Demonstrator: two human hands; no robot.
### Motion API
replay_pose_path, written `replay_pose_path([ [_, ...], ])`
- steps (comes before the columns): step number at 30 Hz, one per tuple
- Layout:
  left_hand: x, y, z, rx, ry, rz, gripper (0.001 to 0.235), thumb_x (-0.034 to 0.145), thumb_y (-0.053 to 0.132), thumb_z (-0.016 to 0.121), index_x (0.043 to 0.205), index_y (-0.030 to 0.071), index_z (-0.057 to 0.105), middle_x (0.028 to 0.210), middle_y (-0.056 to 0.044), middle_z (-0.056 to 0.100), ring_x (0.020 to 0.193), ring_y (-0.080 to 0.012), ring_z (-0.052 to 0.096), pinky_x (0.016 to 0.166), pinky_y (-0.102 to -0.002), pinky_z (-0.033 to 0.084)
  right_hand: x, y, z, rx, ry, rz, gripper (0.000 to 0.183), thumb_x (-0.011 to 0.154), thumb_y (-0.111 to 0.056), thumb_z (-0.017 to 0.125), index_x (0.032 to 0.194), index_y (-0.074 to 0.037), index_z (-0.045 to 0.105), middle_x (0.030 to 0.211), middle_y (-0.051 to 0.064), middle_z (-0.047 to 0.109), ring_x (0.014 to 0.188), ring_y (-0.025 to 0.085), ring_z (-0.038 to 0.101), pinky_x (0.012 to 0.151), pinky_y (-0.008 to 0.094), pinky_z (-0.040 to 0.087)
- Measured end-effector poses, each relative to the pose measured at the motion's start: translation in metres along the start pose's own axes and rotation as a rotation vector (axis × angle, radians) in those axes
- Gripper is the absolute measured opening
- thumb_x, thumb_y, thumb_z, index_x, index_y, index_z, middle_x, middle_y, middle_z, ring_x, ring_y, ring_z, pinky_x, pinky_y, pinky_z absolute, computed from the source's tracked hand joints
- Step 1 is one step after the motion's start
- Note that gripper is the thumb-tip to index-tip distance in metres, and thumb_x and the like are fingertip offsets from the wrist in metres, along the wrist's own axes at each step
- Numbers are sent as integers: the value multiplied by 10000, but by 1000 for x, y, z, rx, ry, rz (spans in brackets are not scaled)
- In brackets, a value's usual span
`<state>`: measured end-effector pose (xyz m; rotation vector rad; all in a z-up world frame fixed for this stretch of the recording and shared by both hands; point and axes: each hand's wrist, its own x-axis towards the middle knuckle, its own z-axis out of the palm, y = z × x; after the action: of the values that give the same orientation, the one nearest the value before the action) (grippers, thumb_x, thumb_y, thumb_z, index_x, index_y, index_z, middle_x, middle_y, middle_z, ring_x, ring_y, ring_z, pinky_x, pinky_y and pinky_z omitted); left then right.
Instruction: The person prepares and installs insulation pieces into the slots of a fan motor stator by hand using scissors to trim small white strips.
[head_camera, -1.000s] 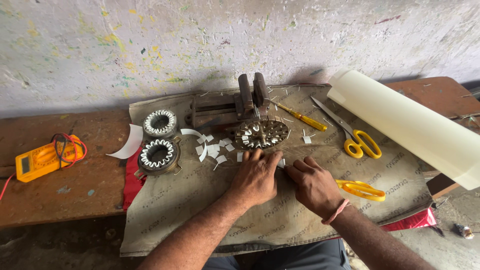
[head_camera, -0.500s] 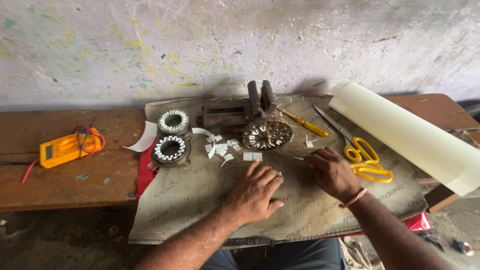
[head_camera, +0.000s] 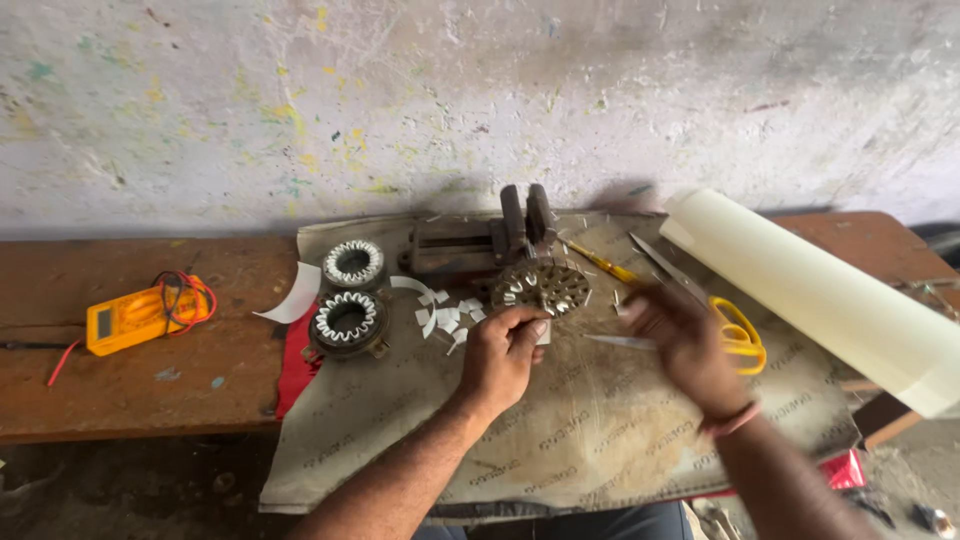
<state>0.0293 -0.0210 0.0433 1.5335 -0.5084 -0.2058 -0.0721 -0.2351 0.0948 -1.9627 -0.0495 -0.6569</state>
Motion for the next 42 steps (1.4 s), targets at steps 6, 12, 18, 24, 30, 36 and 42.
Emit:
replay_pose_path([
  [6,2,23,-10,207,-82,81,296,953,59,642,1247,85,660,907,-65,693,753,-107,655,653,-264,578,0,8,62,252,-152,292,223,955,-136,669,1143,-18,654,927,70,749,800,135,710,690,295,581],
  [12,1,12,-17,113,-76,147,126,946,58,684,1063,12,669,937,-62,736,781,-99,706,666,-265,596,4,37,81,414,-198,191,95,920,-6,694,998,-6,640,832,56,749,743,121,701,650,282,555],
  [18,-2,29,-30,146,-258,28,55,942,39,669,960,-8,644,794,-69,705,679,-128,702,571,-274,561,-6,52,75,319,-203,203,81,890,40,691,939,-24,694,832,41,732,708,115,691,617,283,580],
  [24,-12,39,-27,421,-313,155,81,925,9,610,896,54,549,710,-33,623,597,-124,620,500,-328,491,-16,63,71,405,-266,183,58,912,58,696,900,1,686,811,67,735,713,122,705,636,282,582],
  [30,-9,26,-27,352,-303,223,152,911,-25,599,807,60,527,695,-8,563,604,-94,560,497,-307,482,-21,42,79,424,-227,277,80,904,33,673,944,-35,678,796,44,720,670,116,703,604,271,576],
  [36,0,10,-23,245,-279,219,200,856,-43,602,758,86,484,672,32,484,570,-79,468,453,-285,434,-18,46,82,438,-222,148,70,936,52,678,941,-17,668,787,54,697,667,99,670,597,265,570],
  [42,3,18,-34,183,-322,144,196,879,-21,596,777,110,491,693,37,484,619,-72,480,525,-282,422,-17,19,84,237,-158,58,91,928,26,717,993,-23,676,881,68,717,773,115,718,670,270,605],
])
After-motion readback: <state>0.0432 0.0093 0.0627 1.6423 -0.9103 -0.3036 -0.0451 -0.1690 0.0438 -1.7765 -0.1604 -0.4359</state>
